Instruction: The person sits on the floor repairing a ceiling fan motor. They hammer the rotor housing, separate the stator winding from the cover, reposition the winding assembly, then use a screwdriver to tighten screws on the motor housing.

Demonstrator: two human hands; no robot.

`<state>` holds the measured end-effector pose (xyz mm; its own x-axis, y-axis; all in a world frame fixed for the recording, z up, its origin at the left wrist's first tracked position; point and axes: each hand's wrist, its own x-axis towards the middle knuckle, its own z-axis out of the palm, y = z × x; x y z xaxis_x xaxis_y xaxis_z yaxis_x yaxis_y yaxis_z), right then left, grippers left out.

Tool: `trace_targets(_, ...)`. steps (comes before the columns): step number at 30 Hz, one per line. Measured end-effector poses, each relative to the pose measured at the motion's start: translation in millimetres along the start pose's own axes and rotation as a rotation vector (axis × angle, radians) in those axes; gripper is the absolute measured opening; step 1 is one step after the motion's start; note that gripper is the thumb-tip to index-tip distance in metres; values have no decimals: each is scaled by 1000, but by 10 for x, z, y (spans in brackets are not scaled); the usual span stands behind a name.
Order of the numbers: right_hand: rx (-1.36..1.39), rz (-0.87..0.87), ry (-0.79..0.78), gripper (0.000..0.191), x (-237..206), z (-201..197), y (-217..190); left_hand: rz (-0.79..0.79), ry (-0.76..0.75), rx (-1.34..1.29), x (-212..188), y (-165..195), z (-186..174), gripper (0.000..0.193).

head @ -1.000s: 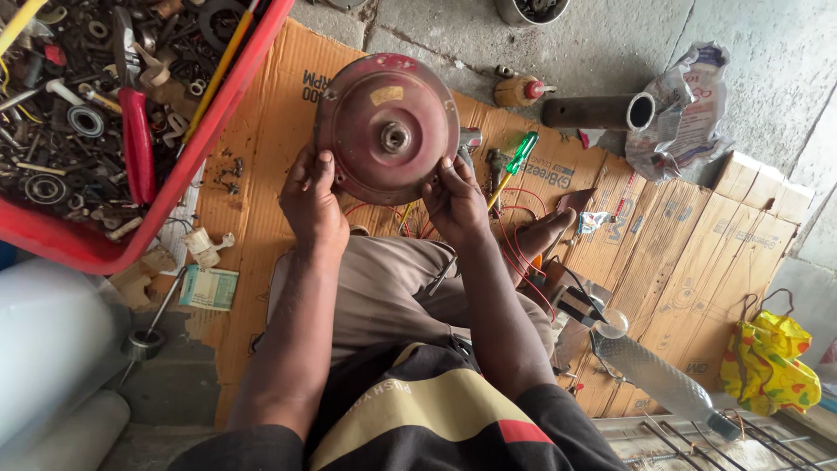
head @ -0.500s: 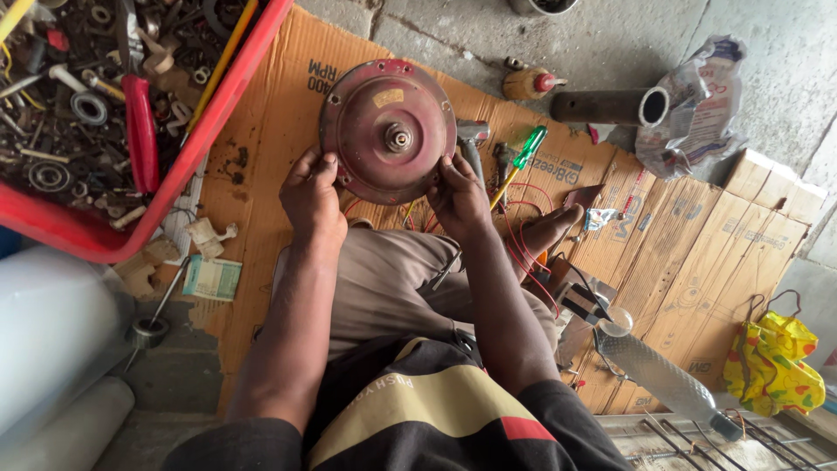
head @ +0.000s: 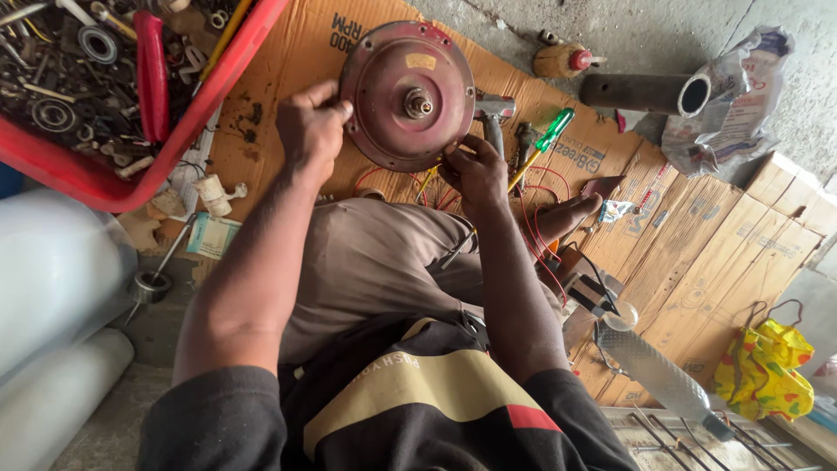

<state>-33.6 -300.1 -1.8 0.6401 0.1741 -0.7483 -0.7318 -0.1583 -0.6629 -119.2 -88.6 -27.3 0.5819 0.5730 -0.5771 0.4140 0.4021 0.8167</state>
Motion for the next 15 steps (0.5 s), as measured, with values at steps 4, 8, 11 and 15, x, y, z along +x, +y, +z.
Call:
trace_targets(4,87,77,42,22,-46,76,96,195,104,201,181,137,95,35)
trace_targets(8,95,109,104,24,-49,159,138,274,107,402,305,220,177,41)
trace_targets(11,34,162,111,24,-54,178,125,351,99,518,345,226,211,36)
trace_targets(15,47,213,84,24,-76,196,125,295,69,652,386,193,217,32)
